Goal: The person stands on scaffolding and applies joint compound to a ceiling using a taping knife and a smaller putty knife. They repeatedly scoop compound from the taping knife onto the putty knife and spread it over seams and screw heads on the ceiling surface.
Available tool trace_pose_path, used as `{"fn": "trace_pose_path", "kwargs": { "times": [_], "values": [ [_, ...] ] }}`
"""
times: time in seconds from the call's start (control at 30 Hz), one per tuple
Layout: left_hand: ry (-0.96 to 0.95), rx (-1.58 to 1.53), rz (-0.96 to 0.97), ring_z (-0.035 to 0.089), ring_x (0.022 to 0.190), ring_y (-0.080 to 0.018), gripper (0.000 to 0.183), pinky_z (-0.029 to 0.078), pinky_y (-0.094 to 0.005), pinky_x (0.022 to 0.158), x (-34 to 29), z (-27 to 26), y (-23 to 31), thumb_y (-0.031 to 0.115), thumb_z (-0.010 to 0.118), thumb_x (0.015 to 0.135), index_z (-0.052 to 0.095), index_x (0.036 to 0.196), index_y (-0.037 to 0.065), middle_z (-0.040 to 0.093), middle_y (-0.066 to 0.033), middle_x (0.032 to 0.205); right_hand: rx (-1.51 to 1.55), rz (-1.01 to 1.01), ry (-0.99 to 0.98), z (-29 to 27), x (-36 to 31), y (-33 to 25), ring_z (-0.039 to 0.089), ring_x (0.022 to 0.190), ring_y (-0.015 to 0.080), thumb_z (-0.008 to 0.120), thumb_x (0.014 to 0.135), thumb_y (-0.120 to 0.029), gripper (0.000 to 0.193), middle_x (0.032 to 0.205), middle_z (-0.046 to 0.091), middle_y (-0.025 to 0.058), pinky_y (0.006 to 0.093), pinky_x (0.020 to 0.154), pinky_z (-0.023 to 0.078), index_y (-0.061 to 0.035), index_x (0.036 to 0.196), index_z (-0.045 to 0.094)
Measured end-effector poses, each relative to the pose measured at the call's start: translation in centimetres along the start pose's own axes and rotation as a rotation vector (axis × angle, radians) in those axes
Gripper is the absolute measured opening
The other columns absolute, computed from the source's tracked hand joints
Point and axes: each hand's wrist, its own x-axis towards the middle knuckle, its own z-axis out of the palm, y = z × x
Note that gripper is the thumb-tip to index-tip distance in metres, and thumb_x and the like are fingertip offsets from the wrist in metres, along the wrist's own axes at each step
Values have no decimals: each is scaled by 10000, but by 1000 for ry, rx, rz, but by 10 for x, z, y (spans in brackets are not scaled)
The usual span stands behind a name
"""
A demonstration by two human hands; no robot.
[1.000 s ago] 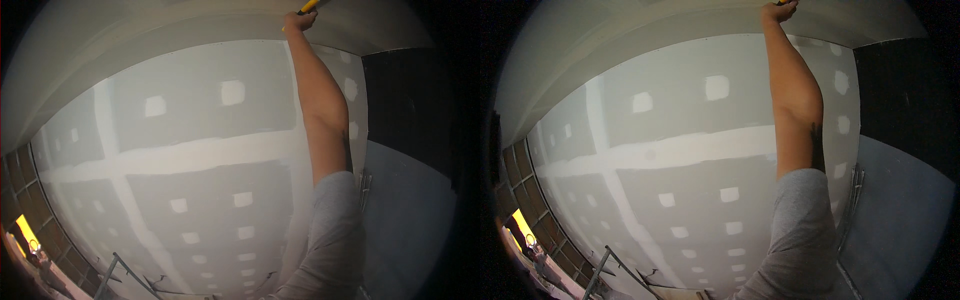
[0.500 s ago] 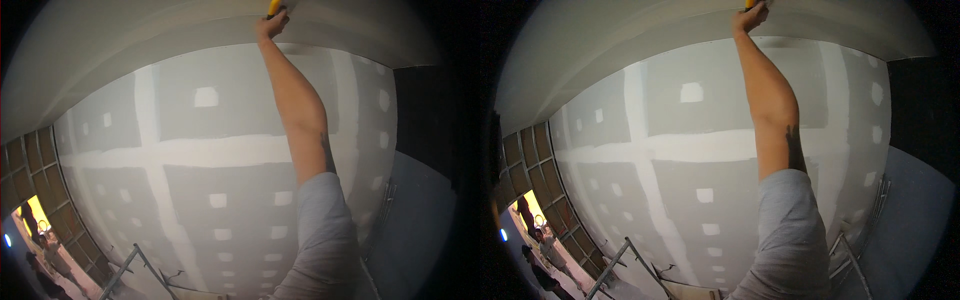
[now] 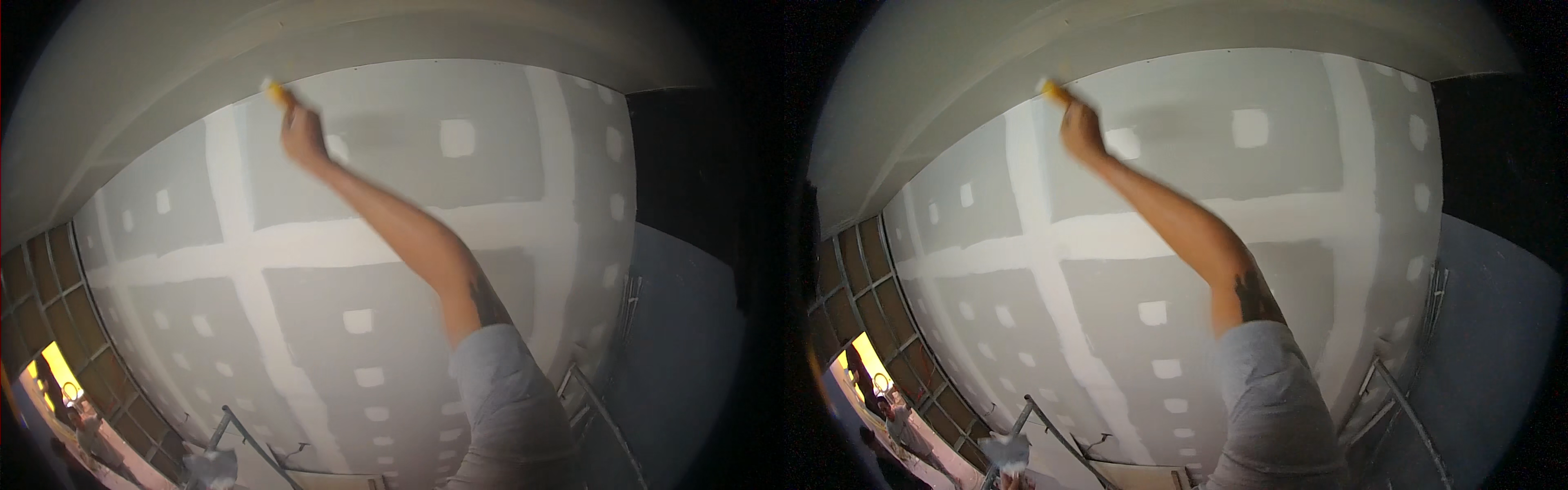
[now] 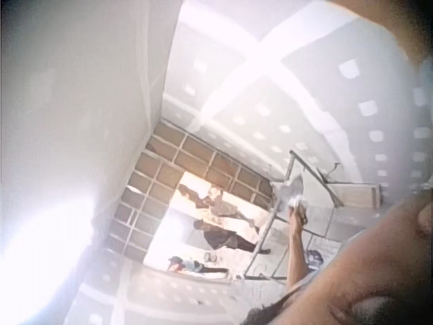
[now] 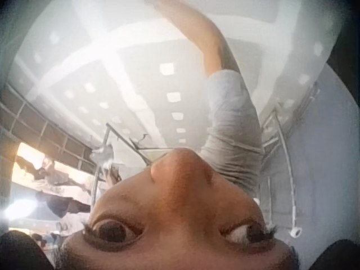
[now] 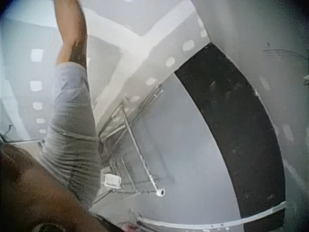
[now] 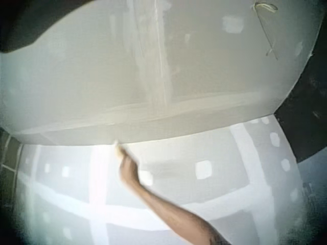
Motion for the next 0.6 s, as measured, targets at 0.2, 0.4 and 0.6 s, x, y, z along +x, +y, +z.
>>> {"fn": "trace_pose_path", "kwargs": {
  "times": [0.2,0.4,0.6],
  "values": [
    [-319,-442,-133,593,595,-122,433,408,-245,396,67,141,116,394,617,982,556,1305,112,665,-30,900,567,17,-927,-112,-319,-146,604,1137,312,385,1026,-57,347,1255,622,193,427,991,485,-48,1312,581],
    [-552,-441,74,614,627,-154,496,489,-265,461,78,224,85,377,622,967,534,1350,75,678,-25,975,281,-544,-945,-244,-393,-187,525,1300,343,563,919,-62,398,1367,547,180,520,1128,425,-127,1311,587],
    [-572,-333,-310,574,538,-134,420,456,-267,411,48,239,56,325,587,999,510,1357,120,609,-13,738,120,-304,-1029,-314,-422,-204,551,1263,324,611,868,-32,518,1353,544,180,512,1139,422,-164,1366,562]
  ]
}}
